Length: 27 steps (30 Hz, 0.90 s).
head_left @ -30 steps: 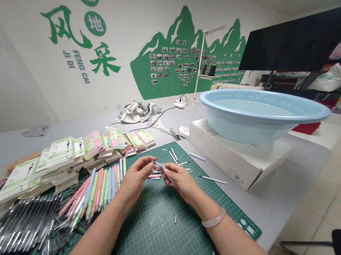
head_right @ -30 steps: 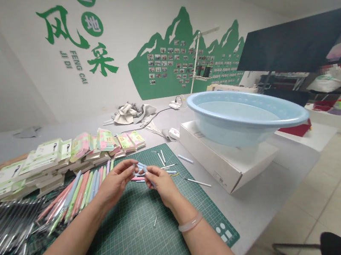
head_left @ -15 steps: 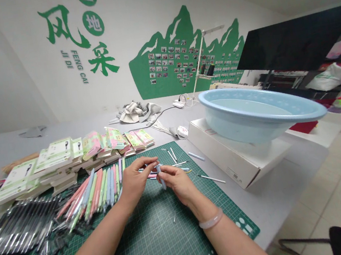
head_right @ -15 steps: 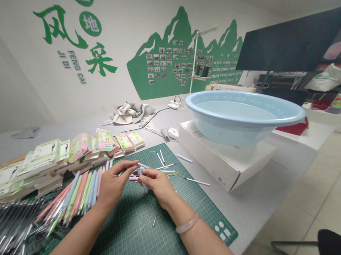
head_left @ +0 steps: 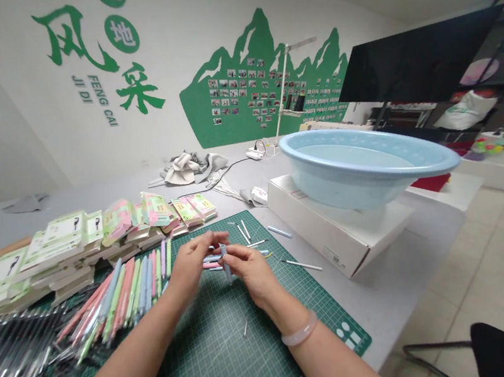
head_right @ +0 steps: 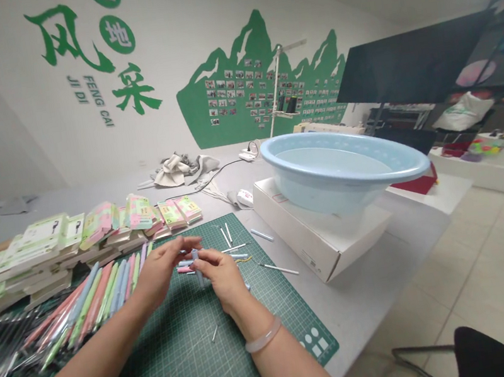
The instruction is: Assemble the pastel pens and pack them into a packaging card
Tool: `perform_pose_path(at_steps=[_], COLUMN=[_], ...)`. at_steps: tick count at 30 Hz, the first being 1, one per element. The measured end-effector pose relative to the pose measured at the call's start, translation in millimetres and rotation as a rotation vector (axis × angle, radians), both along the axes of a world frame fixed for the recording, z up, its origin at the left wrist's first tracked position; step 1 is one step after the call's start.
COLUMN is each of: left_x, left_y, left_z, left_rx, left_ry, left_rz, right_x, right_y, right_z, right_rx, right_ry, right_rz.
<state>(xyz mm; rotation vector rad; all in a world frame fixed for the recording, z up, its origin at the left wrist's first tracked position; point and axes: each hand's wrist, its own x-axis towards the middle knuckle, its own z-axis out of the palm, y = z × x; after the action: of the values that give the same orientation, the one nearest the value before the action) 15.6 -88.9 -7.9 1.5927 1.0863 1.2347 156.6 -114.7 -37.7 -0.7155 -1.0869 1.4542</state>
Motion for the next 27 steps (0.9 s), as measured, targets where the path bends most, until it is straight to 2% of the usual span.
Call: perform_pose_path(at_steps=[2, 4, 5, 8, 11, 15, 20, 23, 27], left_x=[5.8, 16.8, 24.2, 50.0, 71.2, 82.0, 79.3, 69.7, 46.5], left_y=[31.5, 66.6, 83.0, 120.0, 137.8, 148.6, 147.3, 132.6, 100.5], left_z=[-0.5, -2.2, -3.9, -12.9, -24.4, -31.5, -25.8, -13.6, 20.0], left_rx=[-0.064, -0.077, -0.093, -0.116, -0.163, -0.266, -0.322, -0.296, -0.164], left_ry=[0.076, 0.486, 0.584, 0.748, 0.858, 0.926, 0.848, 0.716, 0.436], left_rz=[-0.037, -0.001, 0.009, 0.066, 0.102, 0.052, -0.009, 0.004, 0.021], right_x=[2.2, 5.5, 7.5, 14.0, 19.7, 27.1, 40.1, 44.6, 41.6], right_y=[0.6, 1.8, 2.7, 6.7, 11.2, 17.1, 26.3, 29.9, 29.3], right_z=[1.8, 3.1, 3.5, 4.1, 4.2, 3.6, -0.1, -3.1, -5.4], right_rx=[0.039, 0.077, 0.084, 0.051, 0.039, 0.095, 0.074, 0.042, 0.051], right_ry=[-0.065, -0.131, -0.153, -0.154, -0.106, -0.123, -0.126, -0.101, -0.102], right_rz=[-0.035, -0.063, -0.068, -0.105, -0.199, -0.321, -0.448, -0.471, -0.413])
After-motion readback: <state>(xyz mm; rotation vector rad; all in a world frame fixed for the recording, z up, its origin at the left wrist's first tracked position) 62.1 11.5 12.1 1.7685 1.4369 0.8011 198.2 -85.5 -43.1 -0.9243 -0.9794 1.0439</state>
